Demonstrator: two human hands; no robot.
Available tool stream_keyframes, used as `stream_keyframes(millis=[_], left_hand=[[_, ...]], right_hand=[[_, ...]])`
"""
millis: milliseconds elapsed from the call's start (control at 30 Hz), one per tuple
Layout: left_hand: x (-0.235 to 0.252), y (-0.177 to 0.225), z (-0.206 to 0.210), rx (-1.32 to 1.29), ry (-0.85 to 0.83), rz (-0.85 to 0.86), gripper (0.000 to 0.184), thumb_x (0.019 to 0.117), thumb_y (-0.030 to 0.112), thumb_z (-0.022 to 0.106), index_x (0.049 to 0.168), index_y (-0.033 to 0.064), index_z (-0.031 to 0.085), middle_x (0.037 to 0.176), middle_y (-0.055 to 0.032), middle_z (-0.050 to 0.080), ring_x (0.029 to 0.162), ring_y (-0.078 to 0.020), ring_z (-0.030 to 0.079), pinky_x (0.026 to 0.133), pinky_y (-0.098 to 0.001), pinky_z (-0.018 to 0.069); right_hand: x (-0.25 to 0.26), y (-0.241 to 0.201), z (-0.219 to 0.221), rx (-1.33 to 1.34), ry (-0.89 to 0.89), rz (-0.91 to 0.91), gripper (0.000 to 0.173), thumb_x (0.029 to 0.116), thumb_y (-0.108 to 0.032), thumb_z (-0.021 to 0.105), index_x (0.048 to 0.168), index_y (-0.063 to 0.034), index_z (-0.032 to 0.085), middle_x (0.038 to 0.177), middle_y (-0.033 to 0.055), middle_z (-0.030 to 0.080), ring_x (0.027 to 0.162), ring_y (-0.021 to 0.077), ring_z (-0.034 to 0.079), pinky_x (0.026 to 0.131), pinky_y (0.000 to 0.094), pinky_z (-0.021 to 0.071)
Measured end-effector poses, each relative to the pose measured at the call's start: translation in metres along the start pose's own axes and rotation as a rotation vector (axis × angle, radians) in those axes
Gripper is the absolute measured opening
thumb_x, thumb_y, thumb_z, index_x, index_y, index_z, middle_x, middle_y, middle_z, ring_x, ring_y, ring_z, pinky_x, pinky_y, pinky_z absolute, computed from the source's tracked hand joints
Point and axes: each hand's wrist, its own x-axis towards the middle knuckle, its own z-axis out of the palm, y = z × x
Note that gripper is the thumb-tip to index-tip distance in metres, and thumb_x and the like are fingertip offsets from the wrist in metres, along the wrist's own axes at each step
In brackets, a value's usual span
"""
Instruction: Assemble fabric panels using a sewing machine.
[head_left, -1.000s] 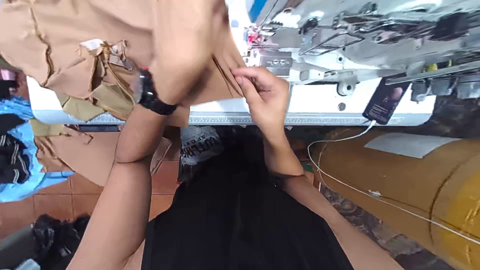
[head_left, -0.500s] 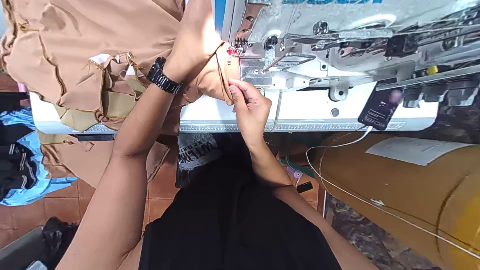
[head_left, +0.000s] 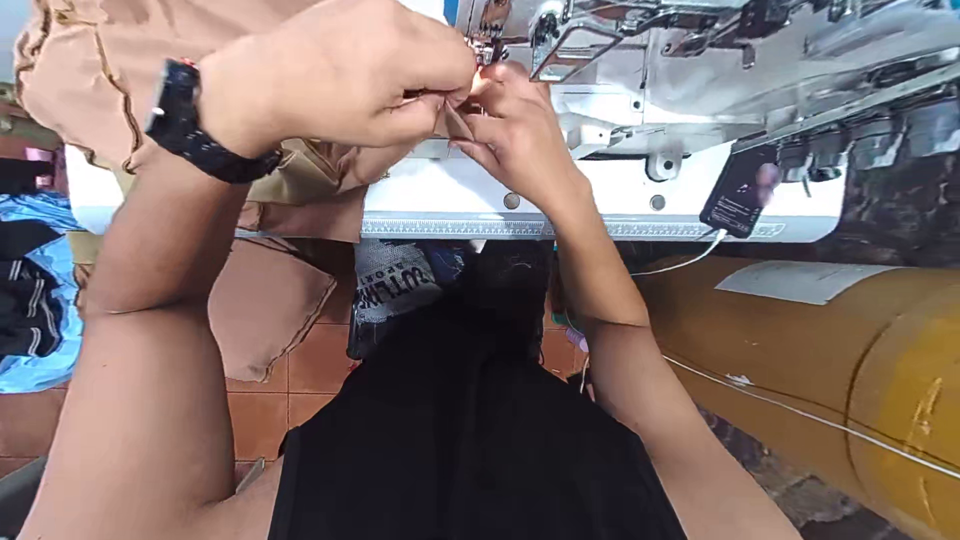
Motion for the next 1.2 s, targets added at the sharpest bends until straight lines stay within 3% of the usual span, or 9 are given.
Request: stream_keyframes(millis=[133, 233, 300, 400, 567, 767, 867, 967, 1200], left_hand=[[-0.006, 0.001, 0.017, 0.13, -0.061, -0.094, 0.025, 0.0982, 0.019, 0.043, 0.092, 0.0018, 0.06, 0.084, -0.0177, 0.062, 0.077, -0.0378, 0.065, 0.06, -0.0564, 0.0472], [-0.011, -0.008, 0.067, 0.169, -0.019, -0.258, 0.039, 0.1038, 0.01, 0.041, 0.136, 0.0049, 0.063, 0.118, -0.0253, 0.065, 0.104, -0.046, 0.064, 0.082, -0.0608, 0.0502], [-0.013, -0.01, 0.093, 0.194, 0.083, -0.344, 0.044, 0.1053, 0.007, 0.04, 0.145, 0.0121, 0.059, 0.124, -0.0224, 0.064, 0.111, -0.0436, 0.061, 0.087, -0.057, 0.0486], [-0.013, -0.007, 0.109, 0.149, 0.243, -0.398, 0.045, 0.1016, 0.002, 0.043, 0.138, 0.0137, 0.066, 0.122, -0.0189, 0.066, 0.109, -0.0395, 0.061, 0.087, -0.0538, 0.0468], [0.0, 0.006, 0.115, 0.115, 0.28, -0.476, 0.043, 0.0979, -0.003, 0.047, 0.13, 0.01, 0.071, 0.127, -0.017, 0.066, 0.117, -0.0395, 0.059, 0.088, -0.0553, 0.0441], [-0.028, -0.046, 0.085, 0.095, 0.101, -0.096, 0.044, 0.1031, 0.002, 0.046, 0.135, 0.0219, 0.069, 0.123, -0.0221, 0.065, 0.109, -0.0415, 0.061, 0.089, -0.0558, 0.0479], [-0.018, -0.046, 0.064, 0.041, 0.079, 0.036, 0.025, 0.1008, 0.008, 0.048, 0.105, 0.0041, 0.073, 0.106, -0.02, 0.07, 0.095, -0.037, 0.068, 0.074, -0.0512, 0.0516], [-0.002, -0.036, 0.042, 0.07, -0.023, 0.09, 0.026, 0.0987, 0.014, 0.045, 0.081, 0.0022, 0.061, 0.086, -0.0151, 0.065, 0.077, -0.0331, 0.066, 0.062, -0.0493, 0.0487], [0.017, -0.039, 0.028, 0.211, -0.23, 0.168, 0.027, 0.0985, 0.012, 0.044, 0.078, 0.0017, 0.058, 0.082, -0.0165, 0.061, 0.07, -0.0368, 0.064, 0.055, -0.0522, 0.0456]], right_hand=[[-0.01, -0.018, -0.007, 0.332, -0.112, -0.134, 0.03, 0.102, -0.022, 0.062, 0.083, -0.0014, 0.073, 0.096, 0.0126, 0.075, 0.107, 0.029, 0.069, 0.096, 0.047, 0.0517], [-0.03, -0.027, 0.005, 0.506, -0.016, -0.11, 0.019, 0.0965, -0.013, 0.069, 0.084, -0.0003, 0.074, 0.094, 0.0114, 0.074, 0.108, 0.0254, 0.07, 0.104, 0.0414, 0.0521], [-0.03, -0.024, 0.004, 0.619, 0.052, -0.109, 0.018, 0.0954, -0.012, 0.07, 0.084, 0.0011, 0.074, 0.093, 0.0122, 0.074, 0.107, 0.0241, 0.07, 0.103, 0.0407, 0.0532], [-0.014, -0.017, -0.014, 0.688, 0.068, -0.137, 0.021, 0.0953, -0.014, 0.07, 0.083, 0.0026, 0.073, 0.091, 0.0129, 0.073, 0.099, 0.0214, 0.07, 0.093, 0.0364, 0.056], [-0.011, -0.01, -0.031, 0.656, 0.03, -0.14, 0.021, 0.0949, -0.014, 0.07, 0.081, 0.0015, 0.073, 0.09, 0.0116, 0.073, 0.101, 0.0218, 0.07, 0.094, 0.0369, 0.0565], [-0.039, -0.026, 0.026, 0.377, 0.182, -0.068, 0.02, 0.0969, -0.02, 0.069, 0.083, -0.0062, 0.076, 0.096, 0.0064, 0.076, 0.11, 0.0207, 0.068, 0.105, 0.0532, 0.0375], [-0.041, -0.022, 0.039, 0.368, 0.242, -0.056, 0.018, 0.0954, -0.02, 0.071, 0.084, -0.0077, 0.077, 0.098, 0.0053, 0.077, 0.111, 0.0197, 0.067, 0.103, 0.0507, 0.0367], [-0.039, -0.022, 0.038, 0.422, 0.236, -0.045, 0.016, 0.0952, -0.02, 0.071, 0.086, -0.0077, 0.077, 0.096, 0.0048, 0.077, 0.112, 0.0198, 0.066, 0.104, 0.0511, 0.0359], [-0.037, -0.024, 0.038, 0.456, 0.242, -0.045, 0.018, 0.0952, -0.021, 0.071, 0.084, -0.0076, 0.077, 0.095, 0.0051, 0.077, 0.111, 0.0202, 0.067, 0.102, 0.051, 0.0364]])
